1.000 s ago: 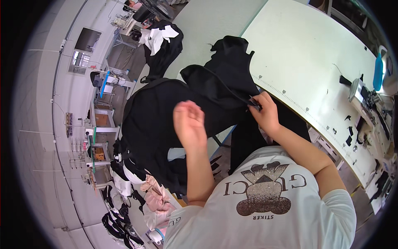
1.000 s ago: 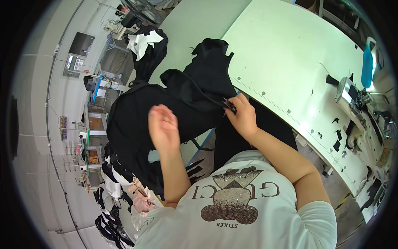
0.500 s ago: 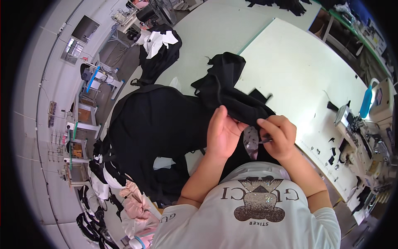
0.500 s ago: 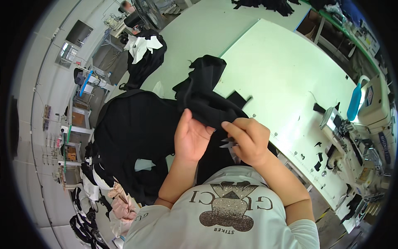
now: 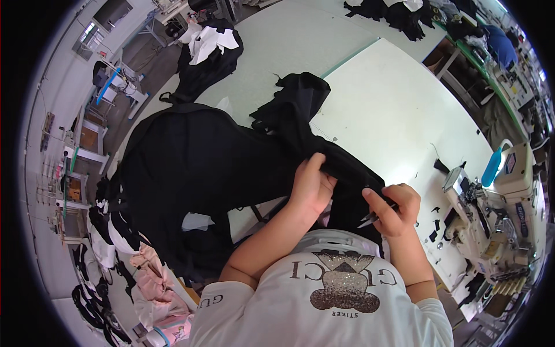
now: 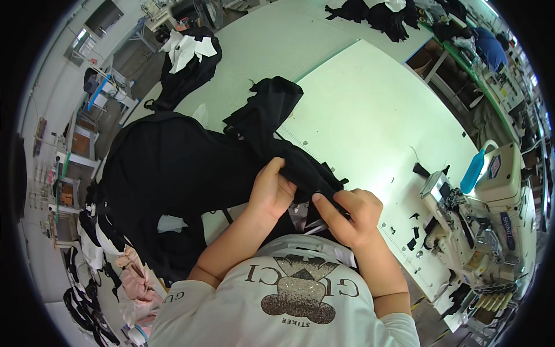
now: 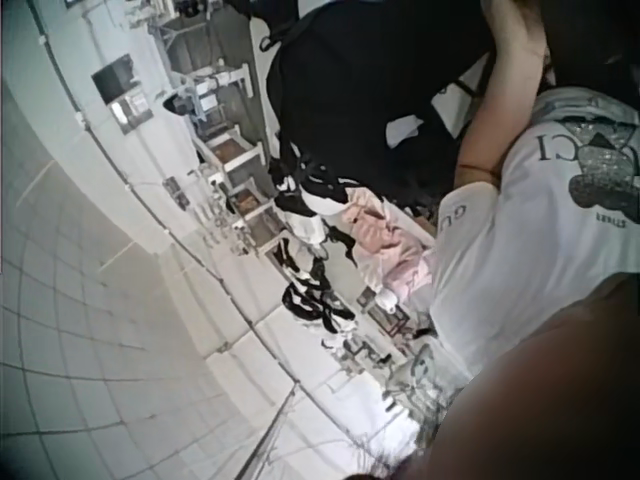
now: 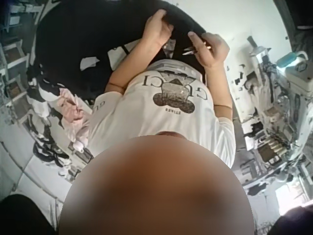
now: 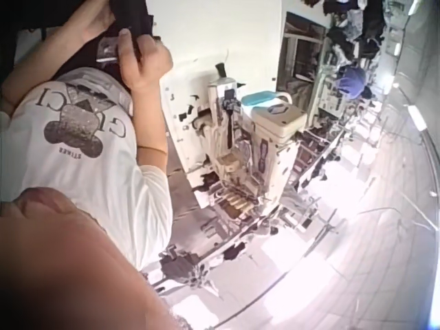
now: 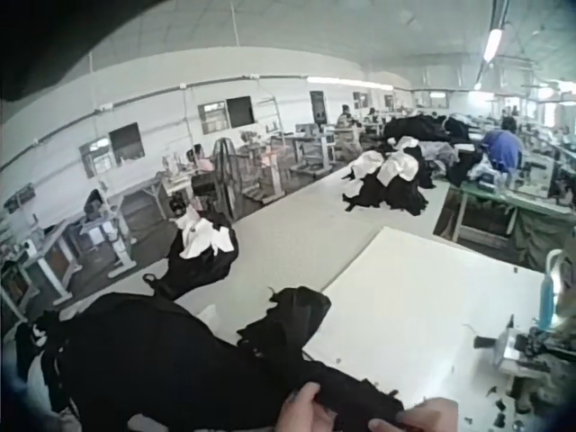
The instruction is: Manually trimming excess threads and inspecting fabric pieces at an industrial work table.
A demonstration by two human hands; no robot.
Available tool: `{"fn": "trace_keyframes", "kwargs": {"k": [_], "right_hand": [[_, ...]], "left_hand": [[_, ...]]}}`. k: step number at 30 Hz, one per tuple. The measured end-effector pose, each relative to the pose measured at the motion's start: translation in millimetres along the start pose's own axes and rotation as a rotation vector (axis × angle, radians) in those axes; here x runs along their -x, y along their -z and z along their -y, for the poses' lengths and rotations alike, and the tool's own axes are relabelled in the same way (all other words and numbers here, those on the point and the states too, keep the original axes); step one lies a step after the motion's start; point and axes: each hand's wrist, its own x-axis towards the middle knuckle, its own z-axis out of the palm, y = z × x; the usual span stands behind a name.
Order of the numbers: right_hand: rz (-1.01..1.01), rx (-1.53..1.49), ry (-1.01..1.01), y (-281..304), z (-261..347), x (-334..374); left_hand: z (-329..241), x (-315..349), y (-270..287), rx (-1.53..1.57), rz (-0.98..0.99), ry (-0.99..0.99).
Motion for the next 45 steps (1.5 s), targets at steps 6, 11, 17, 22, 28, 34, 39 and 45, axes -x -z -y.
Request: {"fn": "trace_keyframes", "kwargs": {"k": [6, 11, 17, 22, 28, 34, 39, 45], "right_hand": [[-0.072, 0.056, -0.218, 3.4, -5.5, 16.5], [-0.094, 0.004, -0.298, -2.8, 3.5, 16.0], [-0.133, -0.002, -0.288, -2.0, 1.5, 20.9], [-0.119, -0.03, -0.305, 0.5, 4.6, 19.9], [-0.112, -0.028, -0.308, 3.4, 5.0, 22.5], [-0.043, -0.085, -0.416, 13.1, 8.1, 18.1], [0.11, -0.394, -0.658, 33.5, 7.4, -7.3], [0.252, -0.407, -0.781, 36.4, 12.3, -25.7]], "left_hand": [[-29.9, 11.3, -27.5, 0.247, 0.229, 0.022], [-17.8, 36.6, -38.0, 0.281, 0.413, 0.087], [-19.3, 48.4, -32.8, -0.149, 0.483, -0.103], [-13.6, 50.5, -30.3, -0.275, 0.469, -0.235], [-11.8, 54.3, -31.5, -0.338, 0.454, -0.294], [-11.3, 55.9, -36.1, -0.354, 0.379, -0.343], [-10.9, 55.7, -31.7, -0.416, 0.412, -0.36], [-9.9, 58.1, -33.7, -0.406, 0.48, -0.354]]}}
